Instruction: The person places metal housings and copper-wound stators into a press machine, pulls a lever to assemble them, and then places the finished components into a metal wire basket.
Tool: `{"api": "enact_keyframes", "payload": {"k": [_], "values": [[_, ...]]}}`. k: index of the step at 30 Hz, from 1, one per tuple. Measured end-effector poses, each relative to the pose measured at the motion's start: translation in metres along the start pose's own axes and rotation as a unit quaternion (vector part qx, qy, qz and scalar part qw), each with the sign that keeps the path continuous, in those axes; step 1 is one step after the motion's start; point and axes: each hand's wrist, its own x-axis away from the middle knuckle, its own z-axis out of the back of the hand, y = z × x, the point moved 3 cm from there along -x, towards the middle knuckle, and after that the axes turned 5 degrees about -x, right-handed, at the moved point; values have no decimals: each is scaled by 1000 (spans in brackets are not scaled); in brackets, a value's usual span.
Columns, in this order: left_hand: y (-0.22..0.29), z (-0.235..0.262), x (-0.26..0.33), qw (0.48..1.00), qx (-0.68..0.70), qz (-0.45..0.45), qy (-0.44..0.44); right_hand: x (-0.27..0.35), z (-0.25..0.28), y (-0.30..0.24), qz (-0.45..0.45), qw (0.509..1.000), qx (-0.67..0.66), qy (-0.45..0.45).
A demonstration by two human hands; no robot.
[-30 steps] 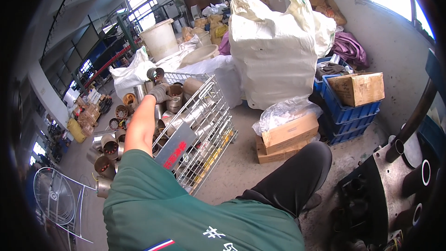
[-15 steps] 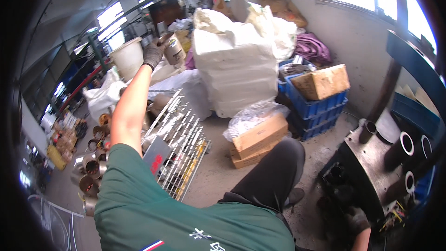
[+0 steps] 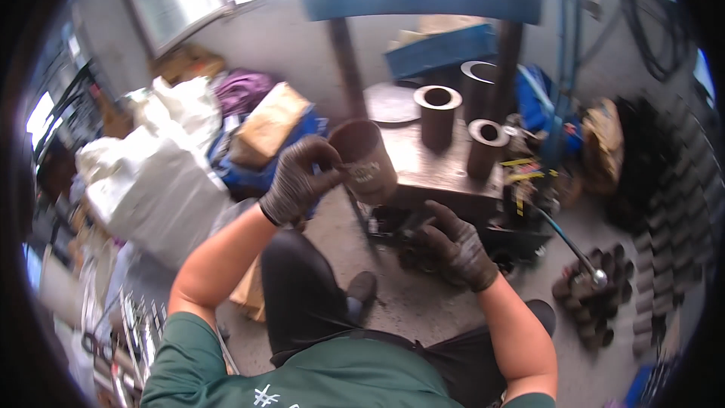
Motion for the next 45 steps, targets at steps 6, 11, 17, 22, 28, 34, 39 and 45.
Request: {"api": "enact_keyframes", "payload": {"k": [6,11,17,22,28,34,39,45], "values": [[21,-160,-13,991,70,-111,-34,21,41,-19,-16,977,-147,156],[15,-200,-6,983,103,-134,-76,39,62,-12,-92,964,-170,182],[19,-219,-4,959,94,-234,-128,36,67,-12,-171,955,-161,179],[17,-223,-2,951,63,-266,-147,39,65,-4,-188,960,-107,180],[12,-219,-3,958,116,-226,-133,37,75,21,-204,940,-146,233],[-35,-222,3,800,451,328,-221,36,77,20,-93,945,-128,285],[-40,-240,7,637,602,397,-272,32,68,16,-36,958,-12,285],[-41,-238,9,621,589,450,-254,32,60,13,13,966,156,206]]}}
